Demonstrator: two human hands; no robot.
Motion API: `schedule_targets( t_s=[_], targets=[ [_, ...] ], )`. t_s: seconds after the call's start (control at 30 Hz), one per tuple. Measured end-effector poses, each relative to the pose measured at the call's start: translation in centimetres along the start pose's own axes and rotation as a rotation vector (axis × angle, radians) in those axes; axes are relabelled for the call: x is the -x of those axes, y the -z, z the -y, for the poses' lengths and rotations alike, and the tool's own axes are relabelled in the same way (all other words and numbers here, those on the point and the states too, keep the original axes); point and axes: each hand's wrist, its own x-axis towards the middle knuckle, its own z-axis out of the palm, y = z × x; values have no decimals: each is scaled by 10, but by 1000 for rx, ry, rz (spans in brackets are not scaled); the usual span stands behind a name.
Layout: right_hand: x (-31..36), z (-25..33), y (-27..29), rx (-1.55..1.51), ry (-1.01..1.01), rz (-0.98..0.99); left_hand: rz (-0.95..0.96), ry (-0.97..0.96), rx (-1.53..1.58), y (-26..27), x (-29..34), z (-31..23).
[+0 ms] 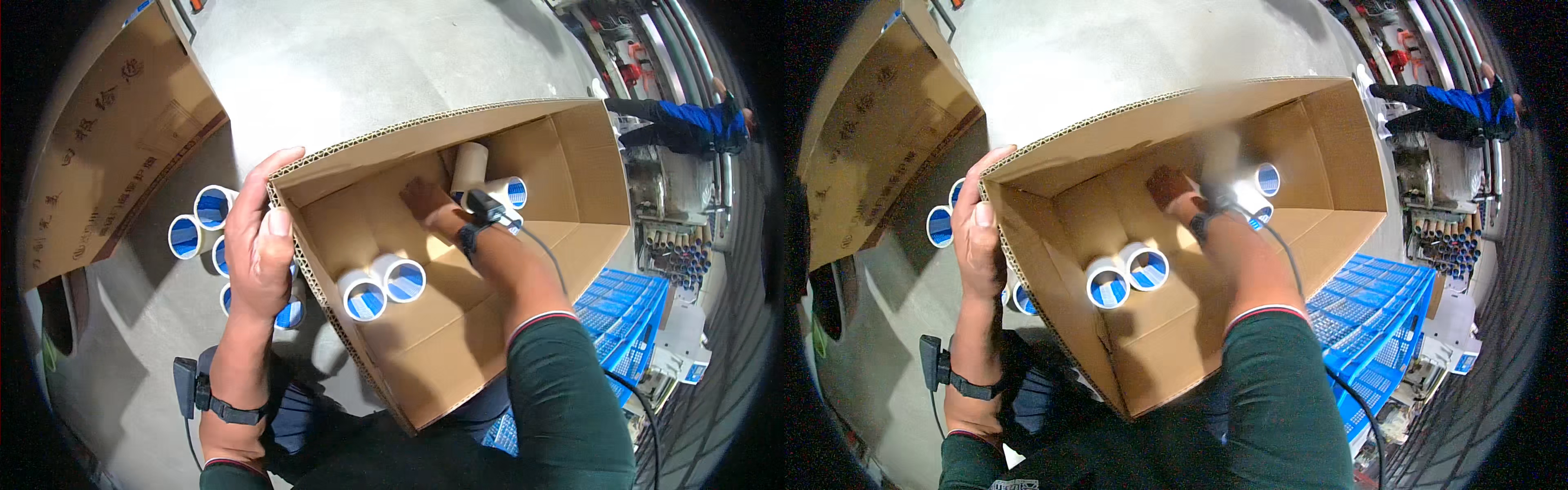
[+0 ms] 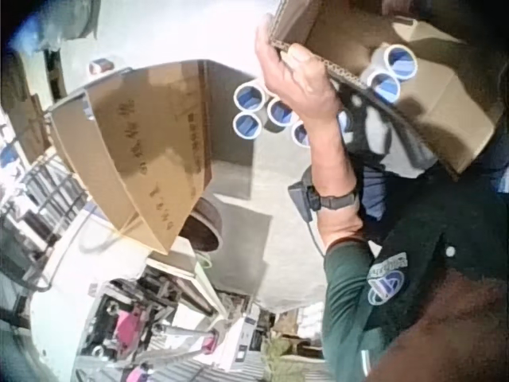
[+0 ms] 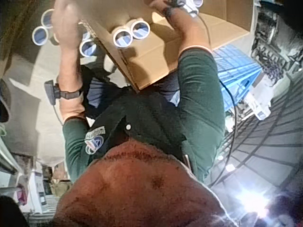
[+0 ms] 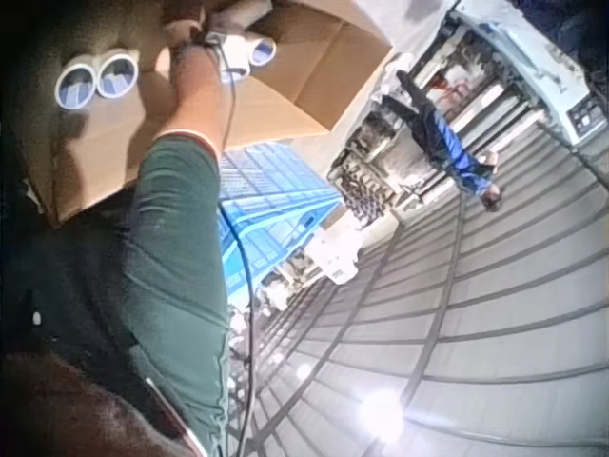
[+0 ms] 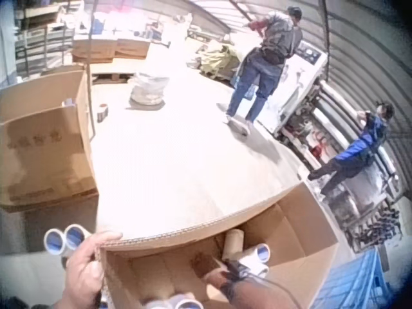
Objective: The recorder is organizing and packing plastic cylinders into cardboard boxes within a factory setting.
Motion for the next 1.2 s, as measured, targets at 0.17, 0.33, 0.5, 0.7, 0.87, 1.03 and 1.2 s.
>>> schedule_targets(
  t_s=[0.17,0.33,0.5,0.7,0.87,1.03,1.2],
  targets=[
    [16,7,-30,-32,134,24,-7,-8,35,2,1,0],
    [40,-46,-41,-161,-98,331,15,-1,45,-7,-7,-1],
    [20,31,43,-395,-4,167,-36,21,49,0,6,-1],
    [48,139,104,-596,425,-29,-3,0,97,-7,2,2],
    [60,99,108,-593,398,-190,24,-32,42,-1,2,1],
    [97,-47,64,70,-12,361,24,9,105,-3,5,2],
    [134,-83,38,212,-102,443,22,-1,73,1,5,3]
  ],
)
